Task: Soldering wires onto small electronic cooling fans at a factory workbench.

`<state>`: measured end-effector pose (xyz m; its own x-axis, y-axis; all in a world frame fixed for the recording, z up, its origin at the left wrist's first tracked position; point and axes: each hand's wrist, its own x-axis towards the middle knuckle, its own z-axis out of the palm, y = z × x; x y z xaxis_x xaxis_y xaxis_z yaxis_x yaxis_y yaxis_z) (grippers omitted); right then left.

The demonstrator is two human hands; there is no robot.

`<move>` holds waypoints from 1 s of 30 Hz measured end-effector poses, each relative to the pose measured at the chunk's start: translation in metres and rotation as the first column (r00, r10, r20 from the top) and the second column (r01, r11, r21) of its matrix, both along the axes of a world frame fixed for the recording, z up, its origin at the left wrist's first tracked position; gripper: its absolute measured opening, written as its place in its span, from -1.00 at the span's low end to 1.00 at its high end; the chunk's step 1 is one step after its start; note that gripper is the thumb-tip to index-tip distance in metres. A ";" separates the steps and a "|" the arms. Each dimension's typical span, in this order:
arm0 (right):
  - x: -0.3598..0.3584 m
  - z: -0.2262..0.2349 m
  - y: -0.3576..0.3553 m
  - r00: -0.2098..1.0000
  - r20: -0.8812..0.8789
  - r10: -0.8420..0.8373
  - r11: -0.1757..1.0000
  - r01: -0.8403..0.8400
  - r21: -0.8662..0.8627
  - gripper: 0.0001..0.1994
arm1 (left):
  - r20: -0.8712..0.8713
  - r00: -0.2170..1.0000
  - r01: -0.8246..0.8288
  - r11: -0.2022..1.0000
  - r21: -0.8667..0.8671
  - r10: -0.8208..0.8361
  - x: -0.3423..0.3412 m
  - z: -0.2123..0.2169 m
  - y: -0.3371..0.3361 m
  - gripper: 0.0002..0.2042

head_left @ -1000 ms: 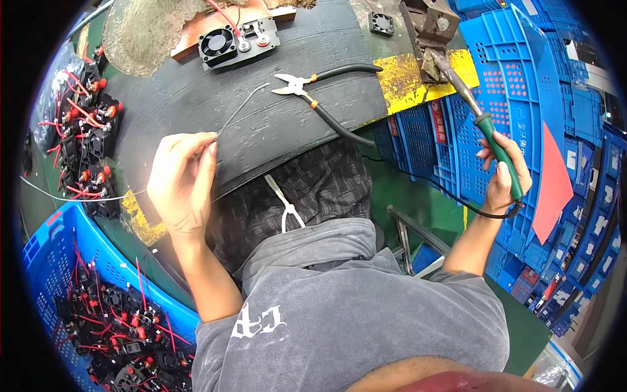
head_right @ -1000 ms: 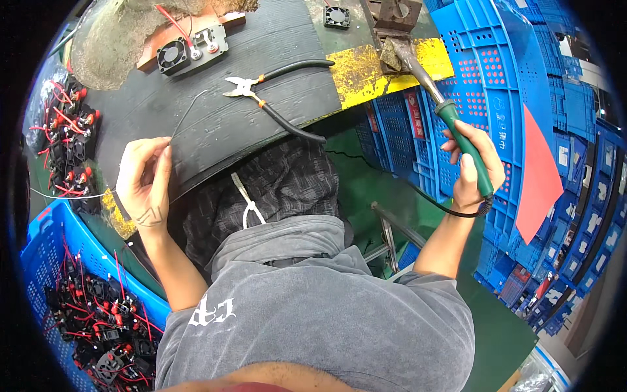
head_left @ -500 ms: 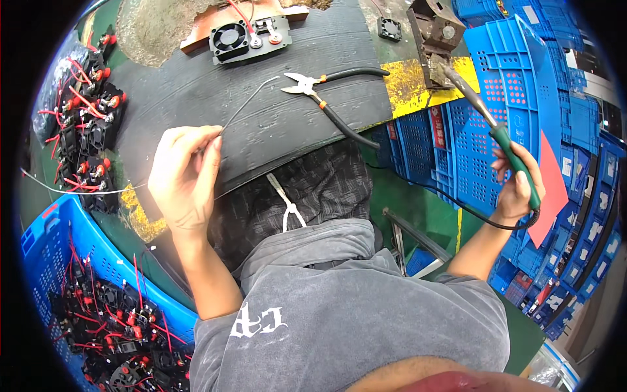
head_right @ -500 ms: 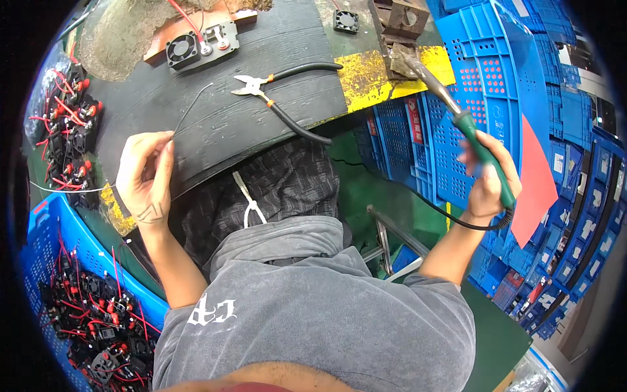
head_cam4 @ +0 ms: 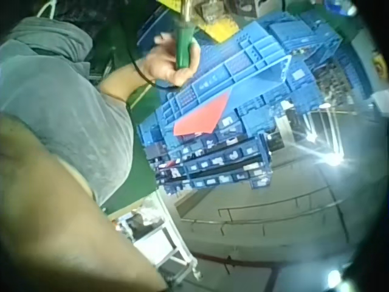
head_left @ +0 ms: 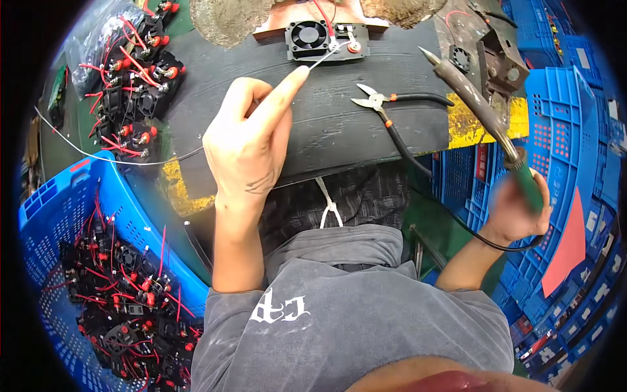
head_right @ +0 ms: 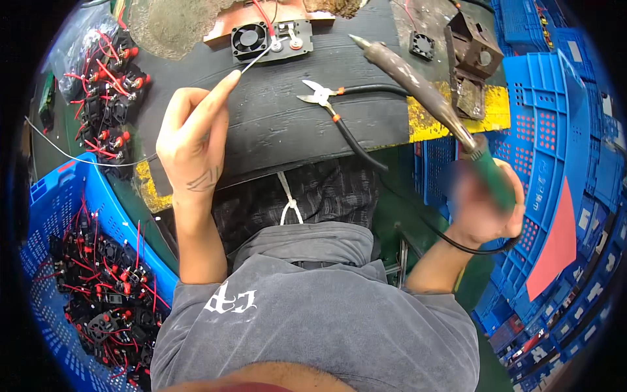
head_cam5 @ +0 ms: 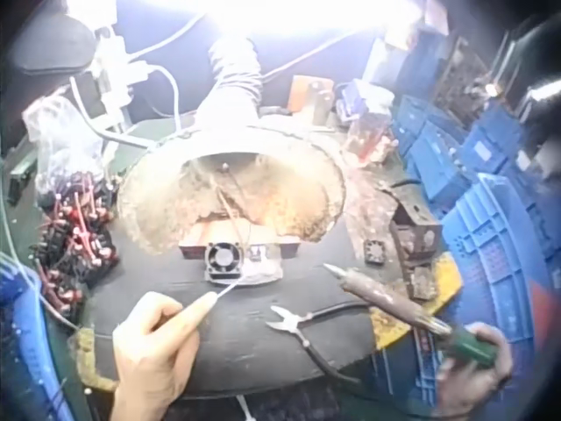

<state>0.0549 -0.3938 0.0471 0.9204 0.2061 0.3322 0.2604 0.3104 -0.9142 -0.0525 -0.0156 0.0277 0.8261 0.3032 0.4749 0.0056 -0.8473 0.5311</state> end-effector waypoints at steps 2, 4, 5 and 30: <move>-0.002 -0.018 0.021 0.985 -0.167 -0.040 0.996 0.053 0.073 -0.32 | -0.004 0.999 -0.049 0.999 0.021 0.049 0.001 0.002 0.002 -0.58; 0.000 -0.028 0.036 0.983 -0.186 -0.005 0.999 0.013 0.042 -0.32 | 0.005 0.998 -0.061 0.997 0.044 0.061 0.007 -0.001 0.006 -0.57; 0.002 -0.031 0.043 0.982 -0.189 -0.005 1.000 0.007 0.010 -0.32 | 0.019 0.998 -0.069 0.995 0.070 0.067 0.009 -0.003 0.007 -0.56; 0.046 -0.044 0.060 0.962 -0.258 0.086 0.995 -0.069 0.075 -0.36 | -0.236 0.967 -0.044 0.978 0.206 0.093 0.019 0.034 -0.004 -0.49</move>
<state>0.1009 -0.3339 0.0031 0.9589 0.2661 0.0981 -0.0110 0.3807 -0.9246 -0.0332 -0.0196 0.0617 0.9045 0.2835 0.3185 0.1753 -0.9281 0.3284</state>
